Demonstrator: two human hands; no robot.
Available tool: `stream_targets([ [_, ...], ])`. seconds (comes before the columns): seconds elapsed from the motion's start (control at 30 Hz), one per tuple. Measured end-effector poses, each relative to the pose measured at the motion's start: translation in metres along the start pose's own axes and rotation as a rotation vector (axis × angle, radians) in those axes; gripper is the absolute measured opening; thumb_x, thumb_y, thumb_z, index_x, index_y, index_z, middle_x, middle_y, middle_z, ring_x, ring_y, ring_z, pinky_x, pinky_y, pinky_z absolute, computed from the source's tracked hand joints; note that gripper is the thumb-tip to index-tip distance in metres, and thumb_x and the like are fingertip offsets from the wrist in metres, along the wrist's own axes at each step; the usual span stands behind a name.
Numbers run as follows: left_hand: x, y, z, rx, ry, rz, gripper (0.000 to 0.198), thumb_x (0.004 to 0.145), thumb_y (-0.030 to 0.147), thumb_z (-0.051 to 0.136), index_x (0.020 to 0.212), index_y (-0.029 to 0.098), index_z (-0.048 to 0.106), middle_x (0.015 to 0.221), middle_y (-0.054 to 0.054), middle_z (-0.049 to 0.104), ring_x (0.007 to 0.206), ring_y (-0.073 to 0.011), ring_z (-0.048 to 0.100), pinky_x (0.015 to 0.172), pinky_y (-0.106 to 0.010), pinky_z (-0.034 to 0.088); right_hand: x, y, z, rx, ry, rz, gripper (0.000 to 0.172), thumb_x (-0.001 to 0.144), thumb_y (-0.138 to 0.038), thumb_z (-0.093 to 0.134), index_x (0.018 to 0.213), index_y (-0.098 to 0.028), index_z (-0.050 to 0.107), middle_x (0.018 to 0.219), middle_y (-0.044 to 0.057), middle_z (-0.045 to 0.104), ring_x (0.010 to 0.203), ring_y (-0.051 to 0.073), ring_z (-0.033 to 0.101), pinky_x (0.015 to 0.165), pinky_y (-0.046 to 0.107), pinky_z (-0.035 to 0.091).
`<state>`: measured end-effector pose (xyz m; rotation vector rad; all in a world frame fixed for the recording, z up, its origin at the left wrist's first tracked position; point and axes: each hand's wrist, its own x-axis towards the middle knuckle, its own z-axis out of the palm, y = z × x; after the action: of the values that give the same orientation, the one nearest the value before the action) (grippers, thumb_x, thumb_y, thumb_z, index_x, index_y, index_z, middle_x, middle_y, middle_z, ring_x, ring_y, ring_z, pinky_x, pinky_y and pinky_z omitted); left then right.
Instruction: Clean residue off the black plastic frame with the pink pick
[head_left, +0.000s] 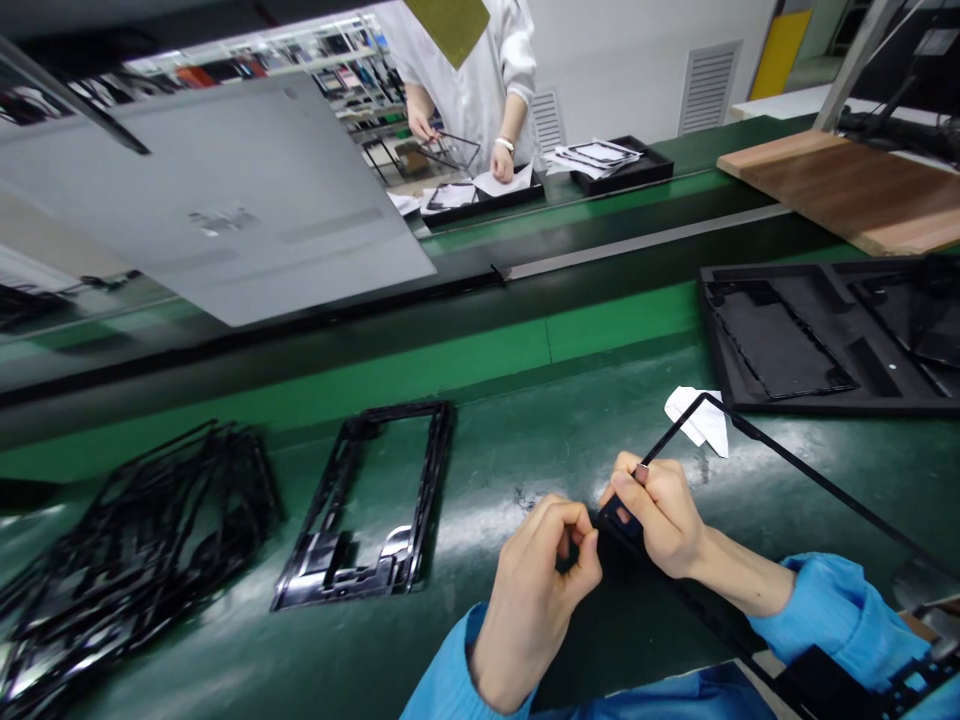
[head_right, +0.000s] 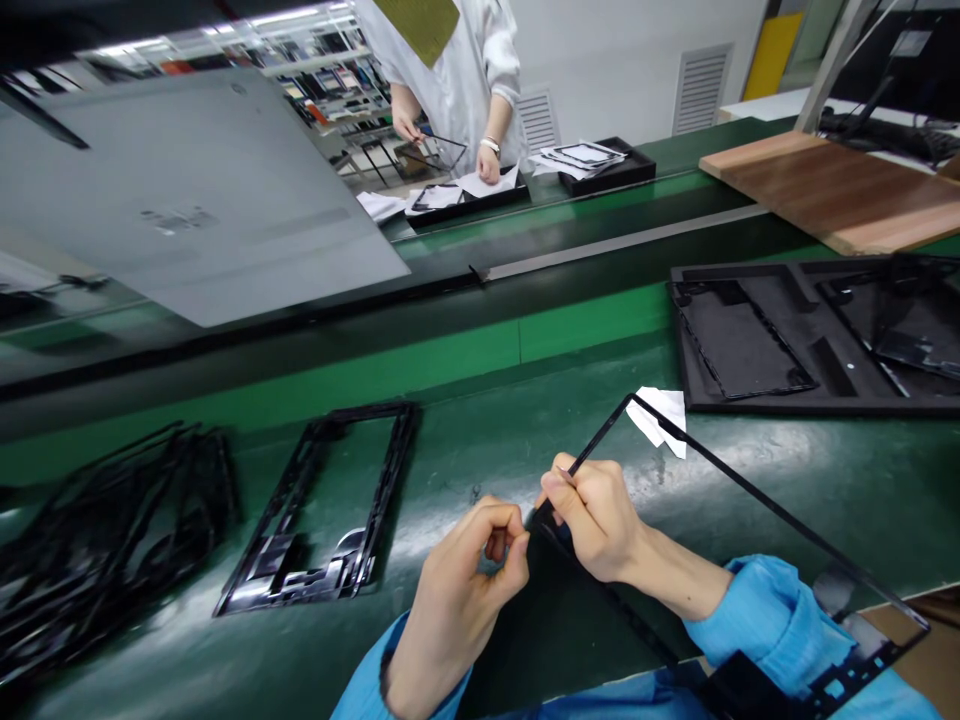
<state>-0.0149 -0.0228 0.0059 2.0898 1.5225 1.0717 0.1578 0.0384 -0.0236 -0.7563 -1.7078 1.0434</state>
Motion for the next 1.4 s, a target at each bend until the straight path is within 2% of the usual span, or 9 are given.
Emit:
stream_targets([
  [0.13,-0.002,-0.001,-0.003,-0.044,0.007,-0.02,0.019,0.093,0.007,0.054,0.083,0.023,0.052,0.074,0.006,0.052,0.063,-0.0095,0.052,0.061,-0.02,0.043,0.0,0.001,0.0,0.006,0.011,0.003,0.053,0.116,-0.038,0.039,0.079,-0.018,0.07,0.065,-0.001,0.055,0.055,0.012,0.057,0.055,0.026,0.042],
  [0.27,-0.002,-0.001,-0.002,-0.074,0.07,0.003,0.018,0.095,0.006,0.053,0.09,0.023,0.054,0.088,0.003,0.063,0.073,-0.0095,0.06,0.068,-0.02,0.049,0.0,0.0,0.0,0.002,-0.003,-0.002,0.052,0.115,-0.036,0.039,0.076,-0.018,0.068,0.066,-0.001,0.055,0.055,0.011,0.057,0.056,0.026,0.042],
  [0.37,-0.001,0.001,0.003,-0.046,0.144,0.051,0.018,0.097,0.005,0.054,0.092,0.023,0.055,0.096,0.0,0.067,0.079,-0.0095,0.063,0.07,-0.019,0.051,0.001,-0.002,-0.001,-0.002,-0.007,-0.012,0.051,0.115,-0.035,0.039,0.075,-0.018,0.065,0.066,-0.001,0.055,0.055,0.011,0.057,0.055,0.026,0.042],
  [0.5,0.001,0.002,0.013,-0.084,0.179,0.07,0.019,0.098,0.004,0.054,0.095,0.023,0.054,0.093,0.001,0.066,0.077,-0.0088,0.063,0.068,-0.018,0.051,0.0,-0.001,-0.001,-0.017,0.03,-0.04,0.048,0.115,-0.034,0.04,0.077,-0.019,0.066,0.067,-0.001,0.056,0.056,0.012,0.059,0.055,0.026,0.043],
  [0.77,-0.004,0.003,0.033,-0.311,0.216,-0.116,0.017,0.101,0.009,0.054,0.094,0.024,0.053,0.087,0.001,0.06,0.081,-0.0124,0.062,0.073,-0.022,0.053,-0.004,0.0,0.002,-0.053,0.162,-0.13,0.041,0.113,-0.029,0.041,0.081,-0.019,0.065,0.068,0.0,0.057,0.057,0.013,0.059,0.054,0.027,0.045],
  [0.97,-0.007,0.008,0.04,-0.4,0.228,-0.161,0.013,0.103,0.013,0.055,0.096,0.024,0.055,0.09,0.0,0.06,0.085,-0.0128,0.063,0.079,-0.023,0.054,-0.006,0.001,0.002,-0.083,0.229,-0.157,0.037,0.112,-0.027,0.042,0.087,-0.02,0.068,0.07,0.001,0.06,0.058,0.014,0.059,0.055,0.027,0.046],
  [1.13,-0.008,0.014,0.041,-0.479,0.216,-0.212,0.01,0.106,0.023,0.056,0.096,0.024,0.057,0.087,0.0,0.06,0.079,-0.0121,0.061,0.073,-0.02,0.053,-0.009,0.004,0.004,-0.084,0.271,-0.18,0.033,0.112,-0.025,0.043,0.091,-0.019,0.069,0.074,0.003,0.063,0.061,0.016,0.061,0.056,0.029,0.045],
  [1.4,-0.004,0.021,0.038,-0.636,0.147,-0.359,0.034,0.105,0.051,0.06,0.087,0.021,0.058,0.077,0.0,0.059,0.065,-0.0107,0.056,0.062,-0.02,0.051,-0.01,0.005,0.004,-0.109,0.306,-0.179,0.033,0.112,-0.026,0.043,0.092,-0.019,0.068,0.074,0.004,0.064,0.061,0.017,0.062,0.056,0.031,0.046],
])
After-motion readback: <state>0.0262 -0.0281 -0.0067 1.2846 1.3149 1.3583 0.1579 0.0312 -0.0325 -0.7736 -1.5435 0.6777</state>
